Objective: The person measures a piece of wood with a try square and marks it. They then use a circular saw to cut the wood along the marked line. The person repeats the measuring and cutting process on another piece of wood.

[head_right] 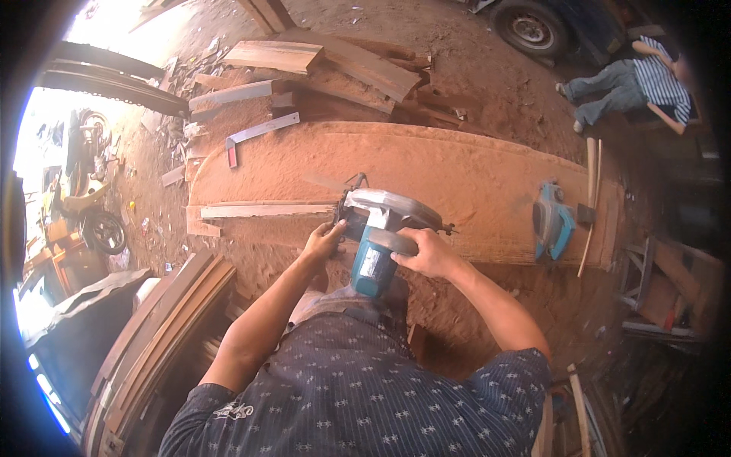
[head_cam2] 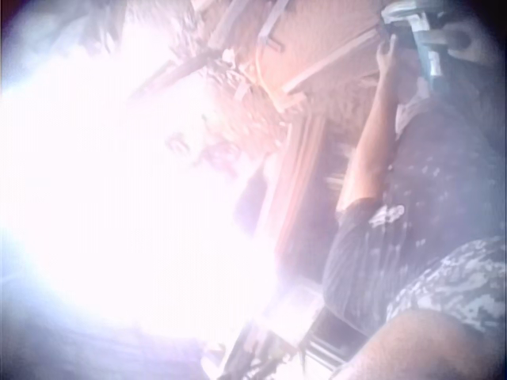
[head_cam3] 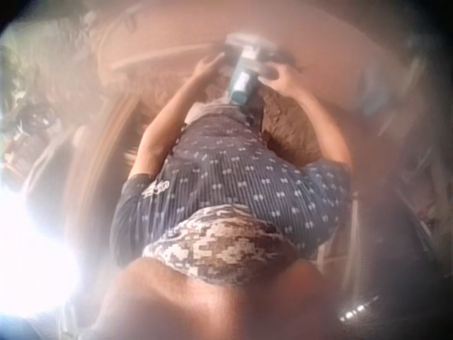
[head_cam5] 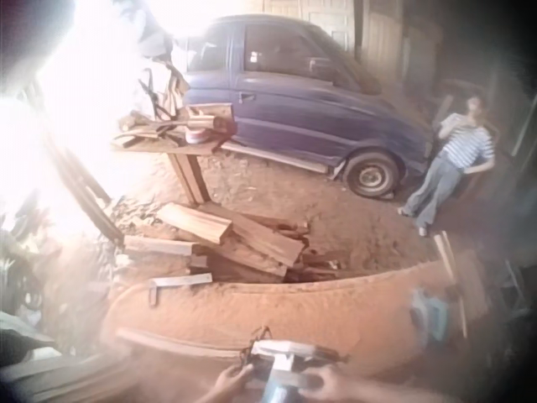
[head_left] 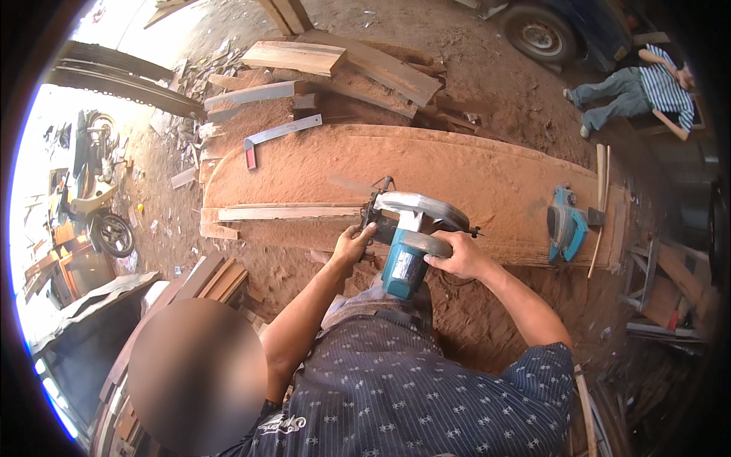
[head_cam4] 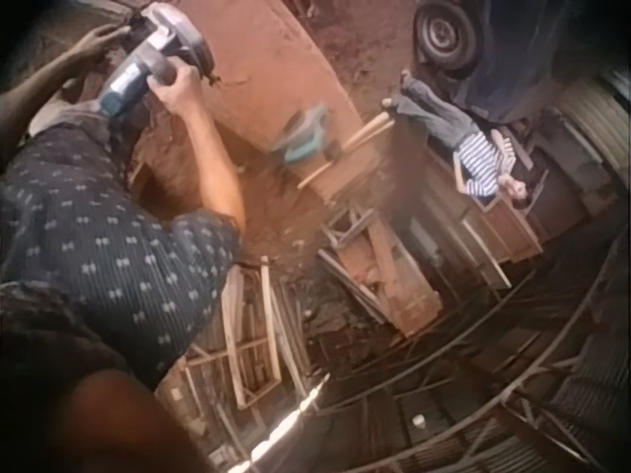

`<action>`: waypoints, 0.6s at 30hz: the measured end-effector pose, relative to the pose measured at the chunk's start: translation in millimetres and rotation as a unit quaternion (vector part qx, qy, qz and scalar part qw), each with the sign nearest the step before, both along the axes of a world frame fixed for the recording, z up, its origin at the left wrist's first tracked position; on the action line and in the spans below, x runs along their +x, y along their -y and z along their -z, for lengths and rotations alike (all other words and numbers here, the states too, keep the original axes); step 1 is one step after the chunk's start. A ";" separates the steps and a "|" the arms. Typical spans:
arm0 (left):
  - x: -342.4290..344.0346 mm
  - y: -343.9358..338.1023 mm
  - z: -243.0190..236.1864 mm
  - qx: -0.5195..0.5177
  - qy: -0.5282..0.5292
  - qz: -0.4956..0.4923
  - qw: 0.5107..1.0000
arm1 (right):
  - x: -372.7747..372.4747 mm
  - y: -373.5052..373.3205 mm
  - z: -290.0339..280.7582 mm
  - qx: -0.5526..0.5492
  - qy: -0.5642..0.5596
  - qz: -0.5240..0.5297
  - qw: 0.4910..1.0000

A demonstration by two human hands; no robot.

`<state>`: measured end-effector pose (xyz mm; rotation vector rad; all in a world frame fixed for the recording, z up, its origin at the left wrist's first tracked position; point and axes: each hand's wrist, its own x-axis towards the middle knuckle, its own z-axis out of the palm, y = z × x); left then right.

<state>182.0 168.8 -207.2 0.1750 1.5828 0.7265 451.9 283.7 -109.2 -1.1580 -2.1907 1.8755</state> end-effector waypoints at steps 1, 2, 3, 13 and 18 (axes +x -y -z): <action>-1.0 0.4 1.0 -0.002 -0.001 -0.015 1.000 | -2.2 -1.0 8.8 0.012 -0.017 -0.003 1.000; -1.9 1.2 1.8 -0.008 -0.004 -0.028 1.000 | -2.4 -2.9 12.6 0.011 -0.014 -0.018 1.000; -1.5 1.1 0.0 -0.016 -0.007 -0.039 0.999 | -4.1 -5.1 13.6 0.010 -0.009 -0.031 0.999; -6.9 17.7 29.8 -0.029 0.016 -0.089 0.995 | -21.8 -16.6 14.3 0.050 -0.004 -0.117 0.992; -4.0 29.6 31.8 -0.019 0.019 -0.121 0.992 | -26.0 -12.6 17.0 0.073 -0.002 -0.136 0.988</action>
